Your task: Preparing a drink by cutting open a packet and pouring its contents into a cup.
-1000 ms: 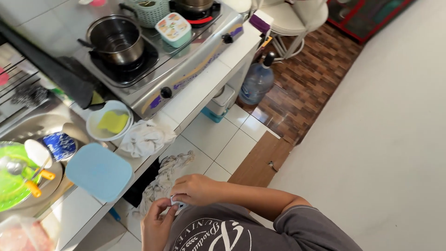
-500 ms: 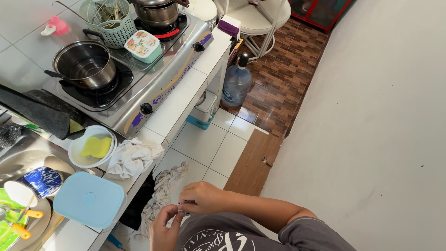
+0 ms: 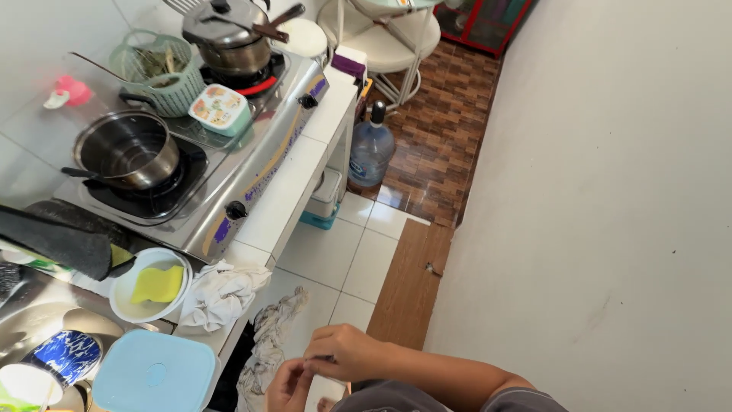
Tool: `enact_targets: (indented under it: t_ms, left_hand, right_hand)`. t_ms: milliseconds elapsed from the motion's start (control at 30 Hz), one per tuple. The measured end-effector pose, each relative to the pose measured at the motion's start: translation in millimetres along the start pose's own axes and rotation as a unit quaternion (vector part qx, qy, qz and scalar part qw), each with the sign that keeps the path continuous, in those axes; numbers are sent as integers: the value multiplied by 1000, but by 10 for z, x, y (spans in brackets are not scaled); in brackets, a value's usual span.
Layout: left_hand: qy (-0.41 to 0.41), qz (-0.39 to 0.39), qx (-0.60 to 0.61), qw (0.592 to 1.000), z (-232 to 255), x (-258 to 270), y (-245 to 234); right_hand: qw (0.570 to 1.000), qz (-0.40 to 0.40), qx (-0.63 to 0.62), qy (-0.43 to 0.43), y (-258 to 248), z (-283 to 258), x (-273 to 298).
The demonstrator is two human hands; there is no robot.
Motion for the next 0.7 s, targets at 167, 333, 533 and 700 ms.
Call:
enact_targets:
  t_ms: [167, 333, 533, 700]
  left_hand:
    - [-20, -103, -58, 993, 482, -317, 466]
    - [-26, -125, -132, 983, 983, -814, 1238]
    - [49, -163, -69, 983, 1512, -1577, 2484]
    - [109, -191, -82, 972, 2058, -2201, 3527]
  right_hand:
    - [997, 48, -2, 57, -440, 202, 59]
    - [991, 90, 29, 96, -1203, 673, 14]
    - [987, 96, 63, 113, -2460, 1124, -150]
    - [974, 154, 121, 115, -3547, 1528, -299]
Point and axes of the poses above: each hand's wrist, its own x-axis away from the middle knuckle, its own y-axis out of the palm, z = x × y, the point moved 3 cm from there along -x, towards the middle knuckle, and after that the axes turned 5 degrees about z, right-handed, at the moved point
